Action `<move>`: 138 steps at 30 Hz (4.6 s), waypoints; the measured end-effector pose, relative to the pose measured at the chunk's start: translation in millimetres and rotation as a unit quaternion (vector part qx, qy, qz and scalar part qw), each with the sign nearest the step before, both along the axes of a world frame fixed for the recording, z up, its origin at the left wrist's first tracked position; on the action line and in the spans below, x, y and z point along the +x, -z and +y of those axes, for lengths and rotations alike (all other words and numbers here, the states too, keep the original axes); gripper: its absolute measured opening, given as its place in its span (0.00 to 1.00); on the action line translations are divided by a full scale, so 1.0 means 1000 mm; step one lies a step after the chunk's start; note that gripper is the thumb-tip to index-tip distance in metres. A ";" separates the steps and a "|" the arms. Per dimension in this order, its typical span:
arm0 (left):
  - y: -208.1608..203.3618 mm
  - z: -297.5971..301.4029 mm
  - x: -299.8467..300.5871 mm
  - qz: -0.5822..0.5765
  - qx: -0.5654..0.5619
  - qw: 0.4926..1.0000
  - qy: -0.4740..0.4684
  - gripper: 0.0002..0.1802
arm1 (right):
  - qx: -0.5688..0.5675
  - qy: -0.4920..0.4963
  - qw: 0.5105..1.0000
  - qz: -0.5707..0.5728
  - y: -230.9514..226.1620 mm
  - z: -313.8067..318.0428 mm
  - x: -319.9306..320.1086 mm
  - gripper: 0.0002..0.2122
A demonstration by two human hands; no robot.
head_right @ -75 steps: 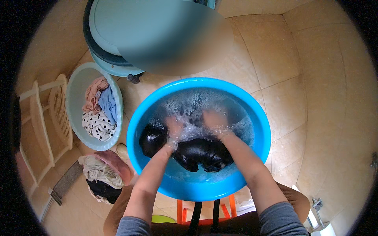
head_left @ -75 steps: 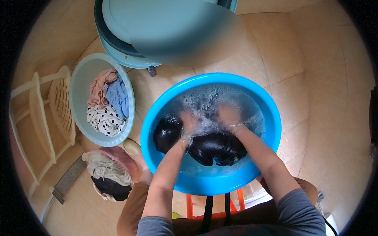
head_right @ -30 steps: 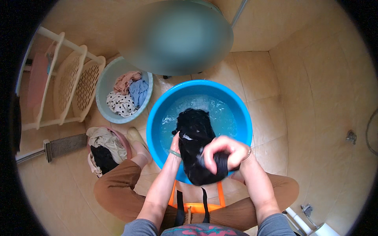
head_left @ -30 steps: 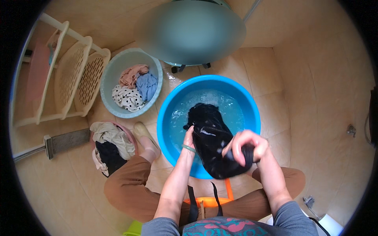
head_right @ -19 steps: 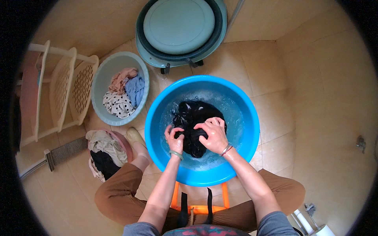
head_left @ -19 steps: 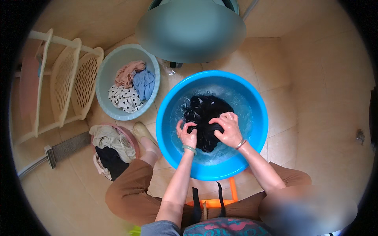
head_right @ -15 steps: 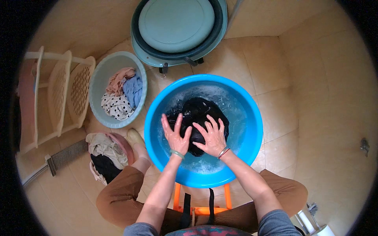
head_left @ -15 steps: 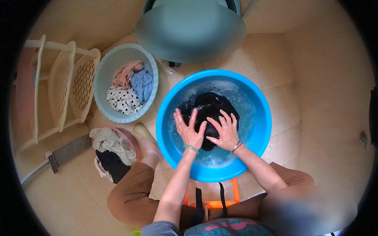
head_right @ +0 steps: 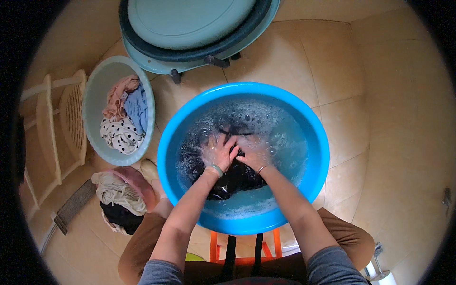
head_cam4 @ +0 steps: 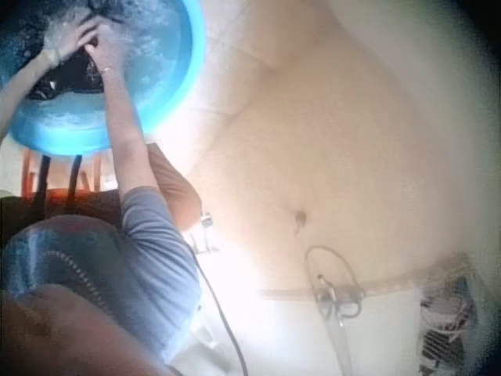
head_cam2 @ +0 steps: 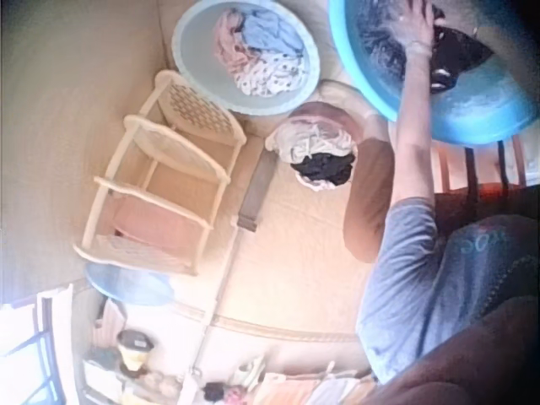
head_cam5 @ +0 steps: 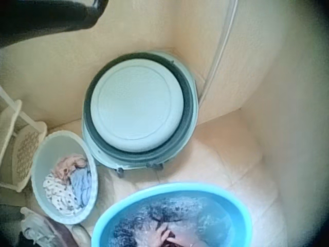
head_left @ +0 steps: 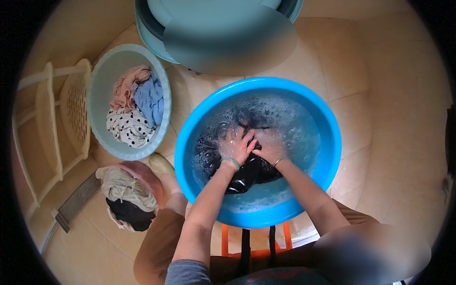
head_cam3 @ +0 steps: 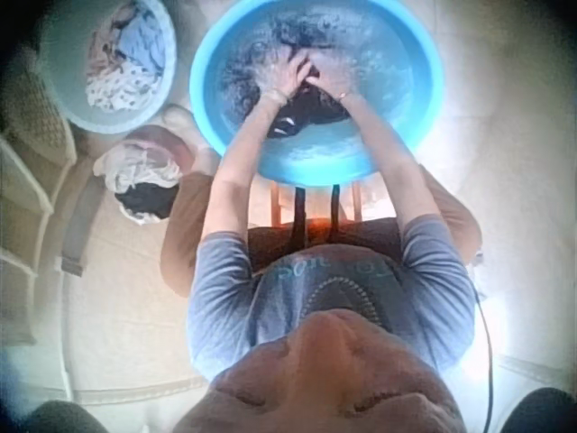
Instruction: The person sits on the floor and hand-washes clothes in a blue basin filled with soapy water. They scrub and rinse a black garment, then transfer it to a separate basin. They then wash a red and a grey garment in the same manner.
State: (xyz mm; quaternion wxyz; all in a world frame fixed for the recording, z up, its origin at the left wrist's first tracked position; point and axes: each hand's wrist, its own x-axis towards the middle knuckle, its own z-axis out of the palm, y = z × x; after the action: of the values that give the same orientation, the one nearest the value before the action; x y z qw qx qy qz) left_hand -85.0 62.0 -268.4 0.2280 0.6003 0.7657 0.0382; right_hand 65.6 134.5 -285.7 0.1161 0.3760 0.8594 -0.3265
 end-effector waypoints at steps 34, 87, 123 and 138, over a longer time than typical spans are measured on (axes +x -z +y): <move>-0.207 0.067 -0.022 -0.621 0.086 0.771 -0.112 0.45 | -0.010 0.052 0.943 0.329 -0.296 0.041 -0.007 0.22; -0.360 -0.022 0.029 -0.876 -0.066 0.472 -0.070 0.34 | -0.608 0.004 0.645 0.463 -0.400 0.051 -0.036 0.11; -0.343 -0.024 0.036 -0.799 -0.122 0.564 -0.166 0.15 | -0.627 0.025 0.614 0.479 -0.358 0.050 -0.011 0.44; -0.364 -0.006 0.045 -0.812 -0.103 0.568 -0.081 0.17 | -0.497 0.054 0.758 0.419 -0.407 0.047 -0.010 0.12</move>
State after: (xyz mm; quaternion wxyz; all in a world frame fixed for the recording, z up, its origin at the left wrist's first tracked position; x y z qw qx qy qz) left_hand -40.2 55.7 96.1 0.8105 0.2246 0.3023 0.4486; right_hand 56.0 181.5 121.2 -0.1027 0.1373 0.5172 -0.8385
